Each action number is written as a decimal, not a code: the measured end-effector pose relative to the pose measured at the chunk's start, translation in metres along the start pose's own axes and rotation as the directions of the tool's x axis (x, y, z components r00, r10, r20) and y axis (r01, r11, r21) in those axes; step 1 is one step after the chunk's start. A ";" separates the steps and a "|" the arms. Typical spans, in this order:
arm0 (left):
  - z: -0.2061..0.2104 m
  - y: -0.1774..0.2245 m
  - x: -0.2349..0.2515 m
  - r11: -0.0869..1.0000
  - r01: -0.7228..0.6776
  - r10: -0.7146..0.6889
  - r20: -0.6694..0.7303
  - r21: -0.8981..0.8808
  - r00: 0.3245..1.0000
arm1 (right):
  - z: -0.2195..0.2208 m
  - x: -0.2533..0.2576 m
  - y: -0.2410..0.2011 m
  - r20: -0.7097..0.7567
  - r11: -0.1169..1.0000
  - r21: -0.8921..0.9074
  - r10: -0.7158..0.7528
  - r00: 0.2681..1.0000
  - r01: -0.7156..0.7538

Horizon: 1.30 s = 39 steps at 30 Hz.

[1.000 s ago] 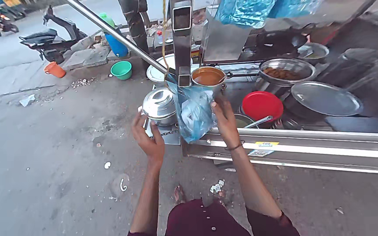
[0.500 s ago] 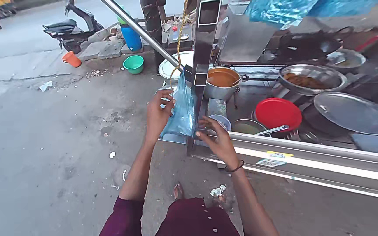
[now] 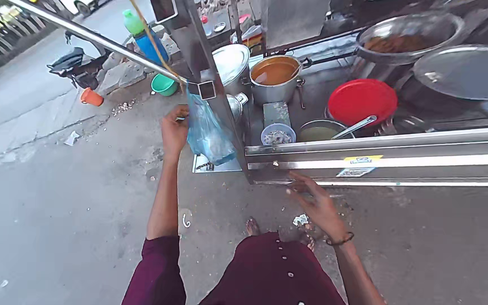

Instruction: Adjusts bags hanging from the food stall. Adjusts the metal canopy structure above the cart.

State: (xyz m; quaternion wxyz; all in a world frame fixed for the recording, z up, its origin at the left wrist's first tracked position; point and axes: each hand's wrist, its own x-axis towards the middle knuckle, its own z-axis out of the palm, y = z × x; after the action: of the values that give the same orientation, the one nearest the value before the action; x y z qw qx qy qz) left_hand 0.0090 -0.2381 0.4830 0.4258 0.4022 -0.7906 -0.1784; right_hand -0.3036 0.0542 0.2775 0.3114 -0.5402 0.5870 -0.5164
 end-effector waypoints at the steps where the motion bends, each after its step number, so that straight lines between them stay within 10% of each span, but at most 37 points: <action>1: 0.000 -0.001 -0.002 1.000 -0.001 0.000 -0.030 -0.021 1.000 | -0.008 -0.014 0.012 -0.029 1.000 0.006 0.028 0.999 -0.028; 13: -0.008 0.027 -0.012 0.997 -0.045 0.019 -0.333 -0.069 0.943 | -0.138 -0.153 0.100 -0.114 0.936 0.157 0.334 0.936 -0.315; 26: -0.023 0.049 0.018 0.984 -0.174 0.161 -0.585 0.034 0.795 | -0.211 -0.059 0.116 0.059 0.977 -0.022 0.215 0.975 -0.214; 34: -0.005 0.045 0.011 0.997 -0.025 0.021 -0.058 -0.067 0.998 | -0.137 0.001 0.089 0.146 0.999 -0.025 -0.023 0.989 0.027; 39: -0.008 0.044 0.008 0.997 0.065 -0.049 0.379 -0.030 0.924 | -0.114 -0.003 0.084 0.222 0.998 -0.053 -0.026 0.975 0.039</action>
State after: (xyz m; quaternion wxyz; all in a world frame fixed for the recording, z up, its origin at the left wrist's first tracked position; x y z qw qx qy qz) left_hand -0.0079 -0.2171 0.5191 0.2683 0.3743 -0.8419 -0.2814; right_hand -0.4343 0.0776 0.2288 0.3508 -0.6126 0.5542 -0.4410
